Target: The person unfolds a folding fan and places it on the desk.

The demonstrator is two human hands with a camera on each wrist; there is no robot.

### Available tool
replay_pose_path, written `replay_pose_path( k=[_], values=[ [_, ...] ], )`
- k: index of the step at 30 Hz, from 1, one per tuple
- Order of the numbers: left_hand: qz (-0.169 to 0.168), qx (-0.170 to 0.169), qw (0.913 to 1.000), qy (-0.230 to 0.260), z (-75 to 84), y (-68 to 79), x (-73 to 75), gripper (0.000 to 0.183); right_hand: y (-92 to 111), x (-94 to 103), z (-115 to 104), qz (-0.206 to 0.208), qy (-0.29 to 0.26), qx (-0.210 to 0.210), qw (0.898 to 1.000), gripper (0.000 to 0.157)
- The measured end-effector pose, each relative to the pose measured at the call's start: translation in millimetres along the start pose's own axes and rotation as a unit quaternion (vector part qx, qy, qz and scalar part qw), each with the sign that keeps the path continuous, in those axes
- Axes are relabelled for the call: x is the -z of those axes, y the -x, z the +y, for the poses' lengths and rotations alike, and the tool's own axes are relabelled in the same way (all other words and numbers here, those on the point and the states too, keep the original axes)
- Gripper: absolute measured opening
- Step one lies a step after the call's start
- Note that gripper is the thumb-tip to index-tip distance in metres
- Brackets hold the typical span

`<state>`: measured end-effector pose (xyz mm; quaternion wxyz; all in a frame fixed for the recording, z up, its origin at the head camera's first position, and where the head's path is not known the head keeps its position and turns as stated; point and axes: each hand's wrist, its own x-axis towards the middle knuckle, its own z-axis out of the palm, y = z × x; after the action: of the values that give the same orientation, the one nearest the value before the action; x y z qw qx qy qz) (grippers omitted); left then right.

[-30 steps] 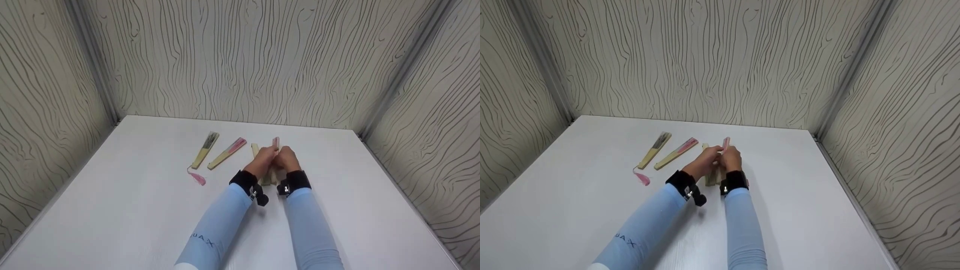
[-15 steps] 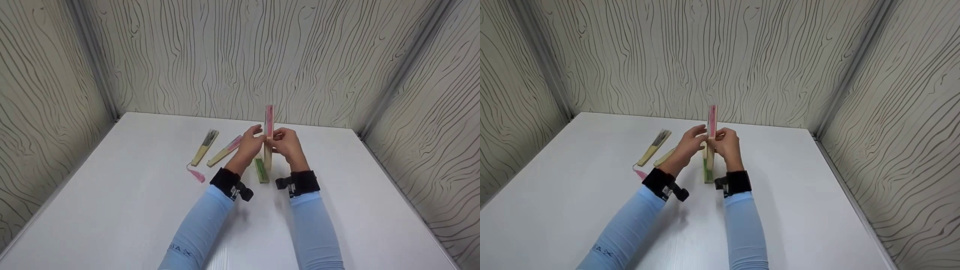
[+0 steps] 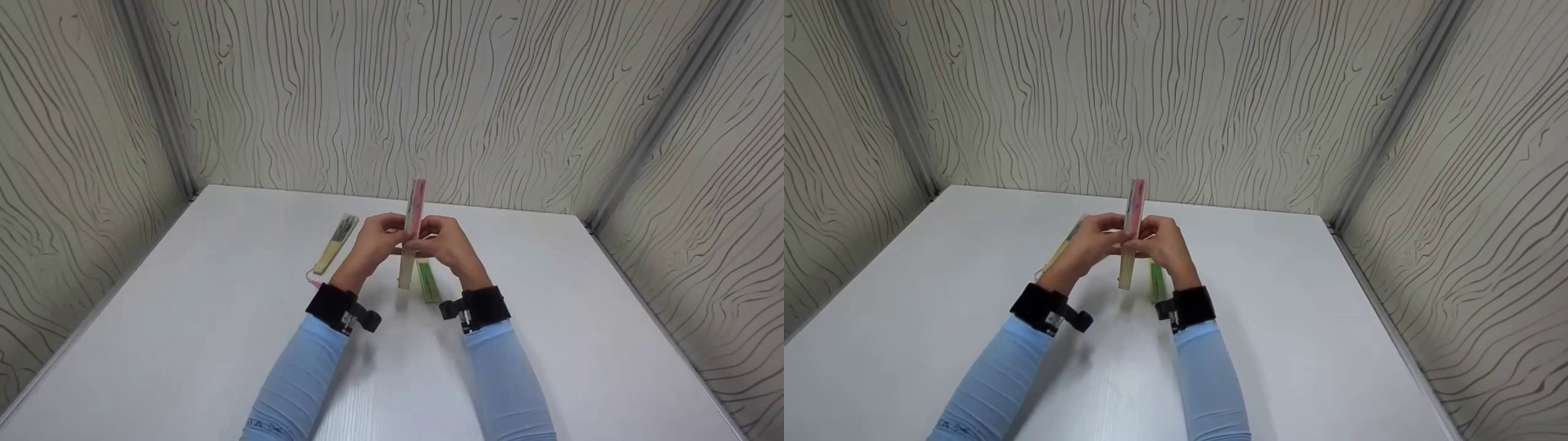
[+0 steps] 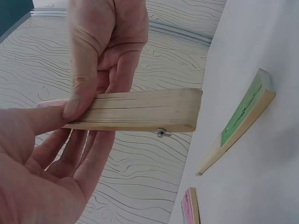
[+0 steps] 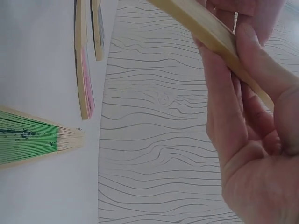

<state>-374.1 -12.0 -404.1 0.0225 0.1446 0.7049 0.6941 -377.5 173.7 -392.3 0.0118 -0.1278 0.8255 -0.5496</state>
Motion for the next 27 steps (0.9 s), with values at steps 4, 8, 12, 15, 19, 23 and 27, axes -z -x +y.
replay_pose_path(
  k=[4, 8, 12, 15, 19, 23, 27],
  values=[
    [0.029, -0.007, 0.9994, -0.017, 5.3, 2.6, 3.9, 0.03, 2, 5.0, 2, -0.031, -0.004, 0.028, 0.999, 0.031],
    [0.043, 0.001, 0.9991, -0.007, 13.6, 3.7, 6.0, 0.03, 6, 18.3, 5, -0.063, 0.021, 0.03, 0.997, 0.033],
    [0.037, -0.003, 0.9993, 0.0, 18.9, 4.5, 6.2, 0.031, 10, 25.4, 4, -0.078, 0.028, 0.026, 0.996, 0.033],
    [0.031, -0.018, 0.9993, -0.002, 17.9, 5.8, 5.2, 0.031, 10, 22.7, 2, -0.088, 0.018, 0.031, 0.996, 0.032],
    [0.033, -0.036, 0.9988, -0.005, 13.4, 8.2, 4.6, 0.033, 10, 15.6, 2, -0.086, 0.009, 0.032, 0.996, 0.028],
    [0.024, -0.019, 0.9993, -0.022, 9.6, 11.4, 7.1, 0.036, 8, 11.3, 3, -0.057, -0.017, 0.032, 0.998, 0.025],
    [-0.004, 0.01, 0.9992, -0.039, 6.9, 13.1, 9.9, 0.035, 6, 10.0, 7, -0.036, -0.055, 0.04, 0.997, 0.024]
  ],
)
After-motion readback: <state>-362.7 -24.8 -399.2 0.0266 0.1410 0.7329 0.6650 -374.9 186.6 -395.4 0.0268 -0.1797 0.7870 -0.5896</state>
